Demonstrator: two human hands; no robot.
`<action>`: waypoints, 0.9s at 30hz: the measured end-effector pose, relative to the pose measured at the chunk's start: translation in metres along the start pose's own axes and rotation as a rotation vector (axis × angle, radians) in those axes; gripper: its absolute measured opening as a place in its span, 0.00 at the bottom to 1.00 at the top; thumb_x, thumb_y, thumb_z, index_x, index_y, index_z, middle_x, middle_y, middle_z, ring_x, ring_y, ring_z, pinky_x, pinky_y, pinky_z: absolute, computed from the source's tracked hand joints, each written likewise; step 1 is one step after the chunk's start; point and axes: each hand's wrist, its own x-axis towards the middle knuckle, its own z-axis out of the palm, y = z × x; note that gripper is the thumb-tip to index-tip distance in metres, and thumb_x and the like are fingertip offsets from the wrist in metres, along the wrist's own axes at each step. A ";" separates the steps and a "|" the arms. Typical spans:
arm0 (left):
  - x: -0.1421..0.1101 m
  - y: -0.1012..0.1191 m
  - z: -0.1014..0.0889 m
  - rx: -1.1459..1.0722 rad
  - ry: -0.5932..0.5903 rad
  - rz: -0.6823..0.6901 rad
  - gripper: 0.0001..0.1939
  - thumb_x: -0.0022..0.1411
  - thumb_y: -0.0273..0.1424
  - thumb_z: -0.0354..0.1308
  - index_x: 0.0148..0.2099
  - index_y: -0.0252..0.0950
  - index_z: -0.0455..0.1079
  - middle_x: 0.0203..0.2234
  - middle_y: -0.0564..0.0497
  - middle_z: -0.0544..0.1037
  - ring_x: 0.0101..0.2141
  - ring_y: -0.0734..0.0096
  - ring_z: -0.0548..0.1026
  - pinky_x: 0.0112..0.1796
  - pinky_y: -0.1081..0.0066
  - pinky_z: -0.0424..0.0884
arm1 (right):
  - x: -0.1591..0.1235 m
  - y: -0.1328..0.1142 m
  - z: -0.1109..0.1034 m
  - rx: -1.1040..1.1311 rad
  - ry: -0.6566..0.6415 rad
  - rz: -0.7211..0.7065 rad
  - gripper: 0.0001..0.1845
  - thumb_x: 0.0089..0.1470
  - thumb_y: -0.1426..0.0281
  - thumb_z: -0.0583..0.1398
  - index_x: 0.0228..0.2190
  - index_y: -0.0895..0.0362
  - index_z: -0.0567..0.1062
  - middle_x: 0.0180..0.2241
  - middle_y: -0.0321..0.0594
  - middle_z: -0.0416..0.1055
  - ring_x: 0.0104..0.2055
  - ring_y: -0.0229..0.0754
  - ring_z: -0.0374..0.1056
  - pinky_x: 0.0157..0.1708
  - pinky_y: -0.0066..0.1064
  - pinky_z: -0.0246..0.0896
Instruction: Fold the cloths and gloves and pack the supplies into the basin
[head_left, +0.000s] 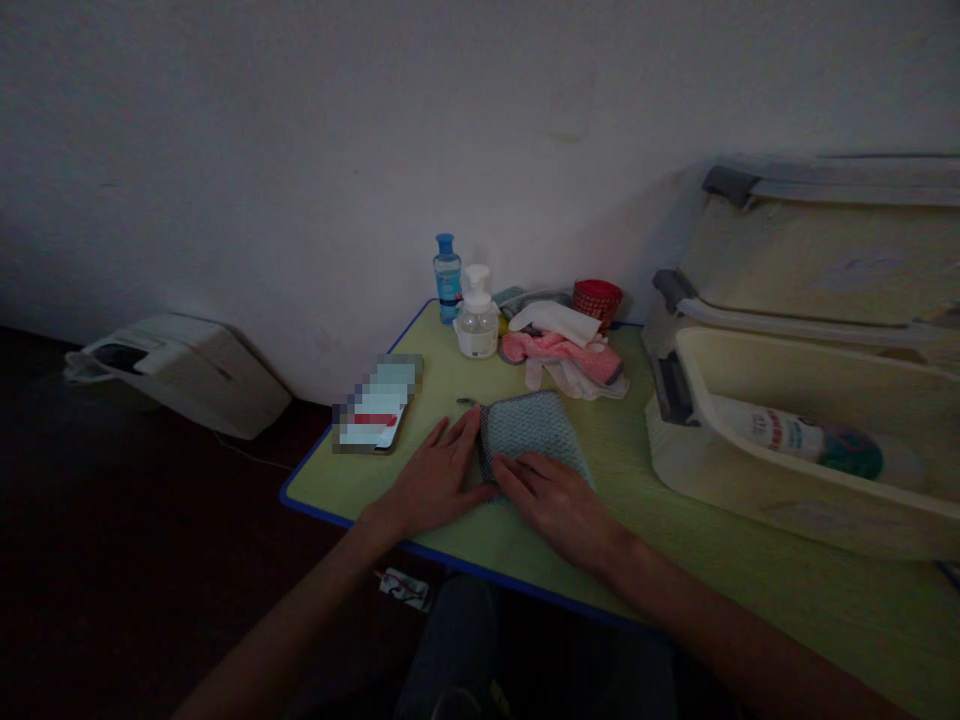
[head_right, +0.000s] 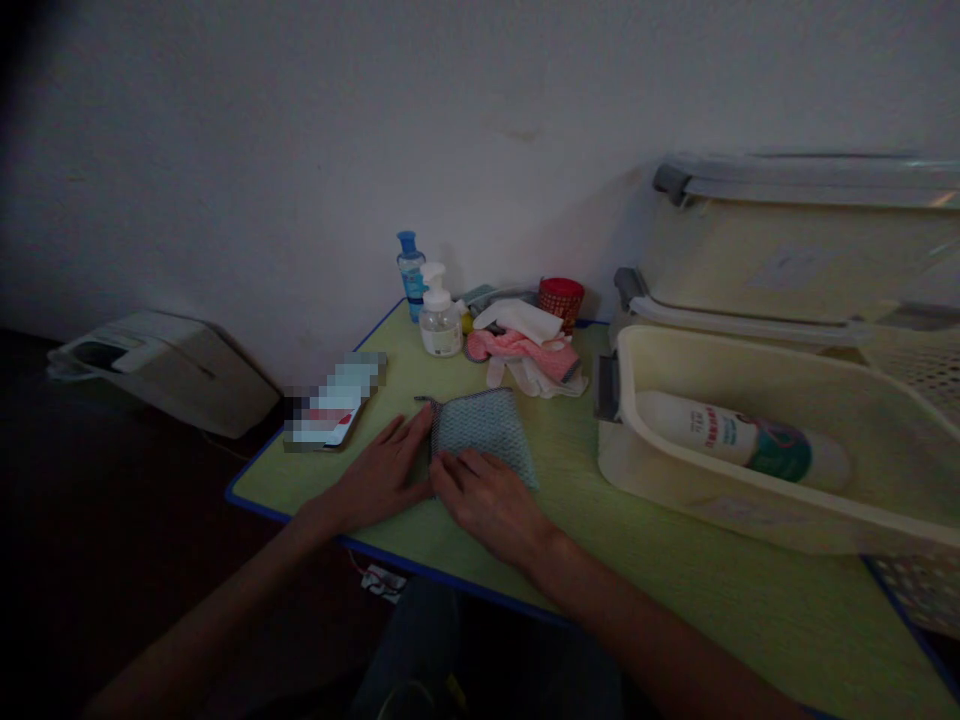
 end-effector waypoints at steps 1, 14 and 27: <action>0.000 0.000 0.000 -0.003 -0.002 0.000 0.45 0.59 0.49 0.44 0.64 0.26 0.26 0.61 0.35 0.48 0.61 0.61 0.48 0.59 0.58 0.45 | 0.000 0.000 0.002 0.007 0.014 -0.009 0.13 0.54 0.79 0.54 0.42 0.66 0.71 0.36 0.46 0.74 0.37 0.44 0.67 0.34 0.32 0.67; 0.001 -0.001 0.002 -0.038 0.009 -0.005 0.56 0.49 0.54 0.53 0.64 0.28 0.24 0.62 0.34 0.46 0.61 0.58 0.48 0.58 0.57 0.46 | 0.000 -0.002 0.006 0.119 0.099 -0.014 0.10 0.55 0.76 0.55 0.39 0.65 0.73 0.37 0.44 0.75 0.36 0.43 0.68 0.33 0.34 0.67; 0.002 -0.001 -0.001 -0.047 -0.017 0.002 0.62 0.42 0.61 0.53 0.64 0.28 0.26 0.61 0.35 0.49 0.61 0.57 0.48 0.58 0.58 0.44 | -0.002 0.000 0.010 0.289 0.099 -0.026 0.11 0.54 0.77 0.54 0.37 0.62 0.74 0.40 0.43 0.74 0.41 0.41 0.68 0.42 0.34 0.65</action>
